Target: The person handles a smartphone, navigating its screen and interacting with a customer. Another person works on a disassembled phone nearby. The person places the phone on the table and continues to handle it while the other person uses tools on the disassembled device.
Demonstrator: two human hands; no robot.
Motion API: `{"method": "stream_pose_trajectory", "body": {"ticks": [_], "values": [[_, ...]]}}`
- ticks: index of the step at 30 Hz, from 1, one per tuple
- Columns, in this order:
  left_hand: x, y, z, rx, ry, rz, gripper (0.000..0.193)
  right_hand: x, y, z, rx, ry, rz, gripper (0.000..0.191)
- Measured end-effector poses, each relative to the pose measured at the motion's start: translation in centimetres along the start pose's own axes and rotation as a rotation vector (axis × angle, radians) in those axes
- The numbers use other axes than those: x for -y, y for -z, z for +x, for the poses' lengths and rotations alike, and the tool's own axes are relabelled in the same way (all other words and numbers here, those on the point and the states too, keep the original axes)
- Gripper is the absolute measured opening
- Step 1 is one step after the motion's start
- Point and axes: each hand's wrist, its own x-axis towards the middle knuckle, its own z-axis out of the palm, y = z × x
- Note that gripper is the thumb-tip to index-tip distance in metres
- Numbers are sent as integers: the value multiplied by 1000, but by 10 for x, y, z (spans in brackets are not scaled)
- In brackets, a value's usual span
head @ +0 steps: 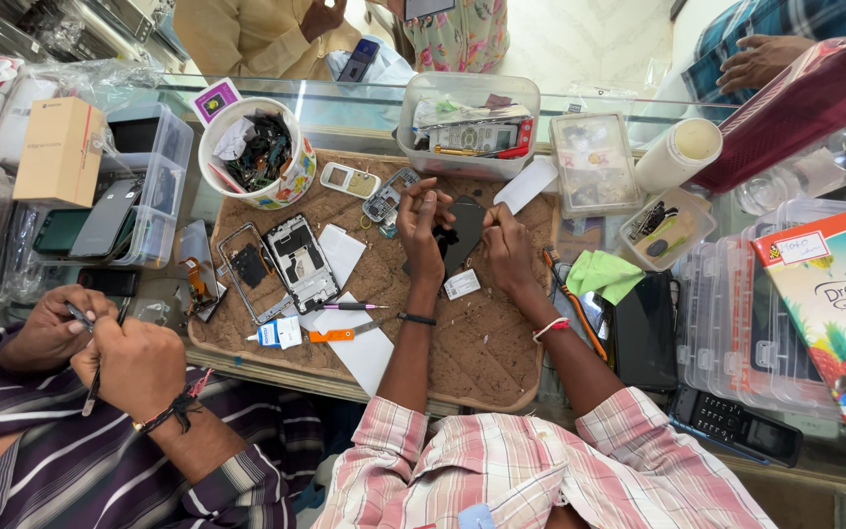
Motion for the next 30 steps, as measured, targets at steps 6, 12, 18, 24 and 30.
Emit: {"method": "stream_pose_trajectory", "body": {"ticks": [6, 12, 18, 24, 30], "values": [[2, -1, 2, 6, 12, -20, 24, -14, 1, 2, 25, 46, 48, 12], [4, -2, 5, -4, 41, -26, 25, -39, 0, 9, -23, 184, -219, 12], [6, -2, 9, -8, 43, -32, 25, -34, -4, 12, -103, 10, -137, 34], [7, -2, 12, -17, 56, -20, 25, -17, 0, 15, -56, 123, -134, 11], [5, -3, 13, -13, 56, -17, 24, -5, 3, 15, -19, 14, -1, 17]]}}
